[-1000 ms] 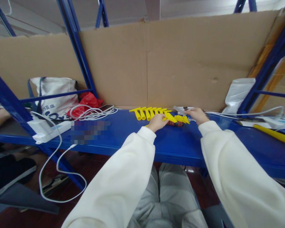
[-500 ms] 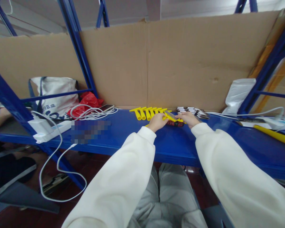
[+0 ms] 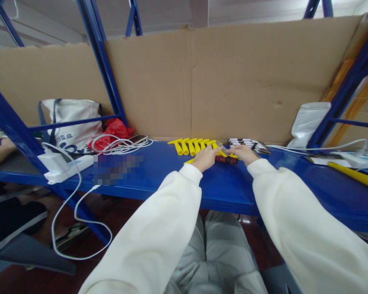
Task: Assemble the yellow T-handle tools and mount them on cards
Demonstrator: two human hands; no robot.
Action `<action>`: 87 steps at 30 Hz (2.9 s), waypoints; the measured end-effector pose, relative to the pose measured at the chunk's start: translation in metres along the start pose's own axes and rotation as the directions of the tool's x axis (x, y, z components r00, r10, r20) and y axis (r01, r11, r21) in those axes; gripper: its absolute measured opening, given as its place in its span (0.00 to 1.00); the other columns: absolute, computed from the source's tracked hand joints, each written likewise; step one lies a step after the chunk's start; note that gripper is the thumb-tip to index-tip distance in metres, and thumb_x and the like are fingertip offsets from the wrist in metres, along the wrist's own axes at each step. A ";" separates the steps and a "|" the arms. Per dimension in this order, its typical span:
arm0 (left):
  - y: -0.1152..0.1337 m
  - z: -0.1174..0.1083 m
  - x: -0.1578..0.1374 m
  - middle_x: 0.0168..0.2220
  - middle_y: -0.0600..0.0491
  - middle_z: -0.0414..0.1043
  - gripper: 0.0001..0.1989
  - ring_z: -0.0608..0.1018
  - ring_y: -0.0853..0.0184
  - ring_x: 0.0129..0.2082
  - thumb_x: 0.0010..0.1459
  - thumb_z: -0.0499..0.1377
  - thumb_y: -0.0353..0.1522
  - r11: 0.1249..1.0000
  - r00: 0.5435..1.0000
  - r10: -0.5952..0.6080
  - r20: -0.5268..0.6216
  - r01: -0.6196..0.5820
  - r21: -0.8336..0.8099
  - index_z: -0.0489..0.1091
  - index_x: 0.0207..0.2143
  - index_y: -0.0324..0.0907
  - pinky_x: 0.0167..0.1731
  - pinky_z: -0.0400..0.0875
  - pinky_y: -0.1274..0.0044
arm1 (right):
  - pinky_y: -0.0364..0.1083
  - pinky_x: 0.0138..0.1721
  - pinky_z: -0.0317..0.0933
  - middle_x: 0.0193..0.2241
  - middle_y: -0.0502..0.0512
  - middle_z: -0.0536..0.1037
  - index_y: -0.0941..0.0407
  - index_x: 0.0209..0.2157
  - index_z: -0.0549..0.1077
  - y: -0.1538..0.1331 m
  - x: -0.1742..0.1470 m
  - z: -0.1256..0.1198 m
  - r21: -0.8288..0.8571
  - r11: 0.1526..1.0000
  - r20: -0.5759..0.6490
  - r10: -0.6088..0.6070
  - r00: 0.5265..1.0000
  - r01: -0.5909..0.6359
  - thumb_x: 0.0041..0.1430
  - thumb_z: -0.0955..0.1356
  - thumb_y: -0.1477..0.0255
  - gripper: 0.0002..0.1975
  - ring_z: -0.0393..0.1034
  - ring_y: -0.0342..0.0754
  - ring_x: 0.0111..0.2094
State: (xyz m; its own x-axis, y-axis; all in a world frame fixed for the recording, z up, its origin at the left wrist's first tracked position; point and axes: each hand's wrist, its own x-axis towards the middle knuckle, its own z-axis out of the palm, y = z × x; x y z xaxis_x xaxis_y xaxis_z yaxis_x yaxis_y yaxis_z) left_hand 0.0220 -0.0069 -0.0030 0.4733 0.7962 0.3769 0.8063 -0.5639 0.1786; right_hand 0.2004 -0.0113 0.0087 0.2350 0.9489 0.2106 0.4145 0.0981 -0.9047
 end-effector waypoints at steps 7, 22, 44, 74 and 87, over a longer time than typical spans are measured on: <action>0.003 -0.001 -0.001 0.55 0.42 0.71 0.27 0.78 0.54 0.53 0.69 0.46 0.27 0.998 0.999 0.045 0.015 -0.046 0.052 0.67 0.66 0.54 0.54 0.71 0.65 | 0.45 0.38 0.65 0.20 0.50 0.76 0.54 0.16 0.73 0.005 0.005 -0.001 0.008 1.000 0.090 -0.030 0.995 0.030 0.43 0.72 0.72 0.07 0.69 0.46 0.29; 0.009 -0.001 -0.003 0.56 0.42 0.71 0.29 0.78 0.56 0.52 0.68 0.46 0.26 0.986 0.991 0.129 0.040 -0.133 0.100 0.61 0.69 0.49 0.53 0.71 0.68 | 0.43 0.36 0.64 0.22 0.51 0.77 0.55 0.18 0.74 0.004 0.006 -0.003 0.057 0.998 0.095 0.018 0.995 -0.024 0.48 0.70 0.73 0.07 0.69 0.45 0.29; 0.014 -0.003 -0.005 0.56 0.44 0.70 0.26 0.78 0.57 0.51 0.72 0.45 0.33 0.991 0.991 0.126 0.032 -0.127 0.031 0.61 0.69 0.50 0.52 0.71 0.69 | 0.55 0.53 0.65 0.35 0.63 0.82 0.57 0.25 0.76 0.018 0.022 -0.029 -0.446 0.893 -0.147 -0.008 0.989 -0.059 0.56 0.67 0.72 0.09 0.75 0.60 0.49; 0.003 0.002 0.001 0.57 0.46 0.72 0.25 0.76 0.57 0.56 0.72 0.46 0.32 0.996 0.996 0.085 -0.002 -0.085 -0.002 0.64 0.68 0.51 0.55 0.72 0.67 | 0.59 0.54 0.65 0.48 0.76 0.80 0.65 0.49 0.80 0.019 0.011 -0.025 -0.914 0.399 -0.097 -0.054 0.994 -0.067 0.60 0.65 0.78 0.18 0.75 0.64 0.55; 0.001 0.004 -0.001 0.55 0.45 0.73 0.24 0.78 0.58 0.54 0.72 0.48 0.33 0.995 0.996 0.094 0.000 -0.094 0.021 0.66 0.67 0.50 0.55 0.73 0.69 | 0.50 0.36 0.69 0.32 0.63 0.80 0.59 0.38 0.74 0.012 0.020 -0.034 -0.125 0.986 -0.505 0.029 0.863 -0.107 0.64 0.63 0.74 0.07 0.76 0.54 0.34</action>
State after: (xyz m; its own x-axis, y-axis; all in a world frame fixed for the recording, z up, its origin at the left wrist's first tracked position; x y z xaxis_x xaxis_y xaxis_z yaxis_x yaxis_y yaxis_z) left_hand 0.0240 -0.0074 -0.0064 0.5467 0.7399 0.3921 0.7658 -0.6312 0.1233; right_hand 0.2402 -0.0017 0.0146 0.6587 0.6703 0.3419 0.4939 -0.0424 -0.8685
